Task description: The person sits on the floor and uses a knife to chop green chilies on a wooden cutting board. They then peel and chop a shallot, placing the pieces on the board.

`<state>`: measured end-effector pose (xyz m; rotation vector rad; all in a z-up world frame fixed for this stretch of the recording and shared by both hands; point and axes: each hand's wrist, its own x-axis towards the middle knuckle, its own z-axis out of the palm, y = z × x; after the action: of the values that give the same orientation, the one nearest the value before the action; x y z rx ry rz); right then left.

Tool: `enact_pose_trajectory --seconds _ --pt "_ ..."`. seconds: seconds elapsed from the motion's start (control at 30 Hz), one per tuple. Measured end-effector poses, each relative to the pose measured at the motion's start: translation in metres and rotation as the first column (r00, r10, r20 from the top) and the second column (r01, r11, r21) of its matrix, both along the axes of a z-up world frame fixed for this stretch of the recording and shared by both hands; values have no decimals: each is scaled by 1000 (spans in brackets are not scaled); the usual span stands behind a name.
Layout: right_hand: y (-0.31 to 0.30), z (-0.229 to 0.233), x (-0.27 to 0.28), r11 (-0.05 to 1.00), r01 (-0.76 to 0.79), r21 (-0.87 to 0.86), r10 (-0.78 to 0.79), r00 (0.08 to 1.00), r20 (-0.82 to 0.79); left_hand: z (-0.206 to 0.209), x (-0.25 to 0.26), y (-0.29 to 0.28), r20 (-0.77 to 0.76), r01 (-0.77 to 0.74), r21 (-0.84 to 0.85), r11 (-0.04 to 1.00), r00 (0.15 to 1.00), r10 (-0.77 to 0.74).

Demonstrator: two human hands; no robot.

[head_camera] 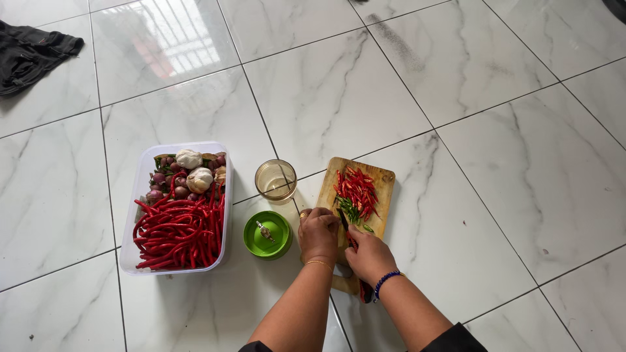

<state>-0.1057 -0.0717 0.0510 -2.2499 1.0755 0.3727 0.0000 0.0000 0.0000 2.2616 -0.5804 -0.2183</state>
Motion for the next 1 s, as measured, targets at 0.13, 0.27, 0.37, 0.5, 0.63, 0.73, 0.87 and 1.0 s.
enact_pose_trajectory --seconds 0.13,0.27,0.37,0.5,0.63,0.73,0.87,1.0 --pt "2 1 -9 1000 1 11 -1 1000 -25 -3 -2 -4 29 -20 -2 1000 999 20" --pt "5 5 -21 1000 19 21 -17 998 -56 0 -2 -2 43 -23 7 1000 999 23" --pt "5 10 -31 999 32 41 -30 997 -67 4 -3 -4 11 -19 26 999 1000 19" --pt "6 16 -41 999 31 45 -31 1000 5 5 0 -3 -1 11 48 999 1000 -11" --pt "10 20 -43 993 114 3 -114 985 127 0 11 11 73 36 -150 988 997 -26" --pt "14 21 -37 994 102 -46 -95 985 147 -4 18 26 127 26 -203 979 992 -1" --pt "18 17 -25 998 30 -58 -28 999 40 -4 17 36 44 5 -183 983 999 3" --pt "14 12 -22 993 70 -96 -60 992 110 -5 10 39 77 110 -143 984 992 -99"
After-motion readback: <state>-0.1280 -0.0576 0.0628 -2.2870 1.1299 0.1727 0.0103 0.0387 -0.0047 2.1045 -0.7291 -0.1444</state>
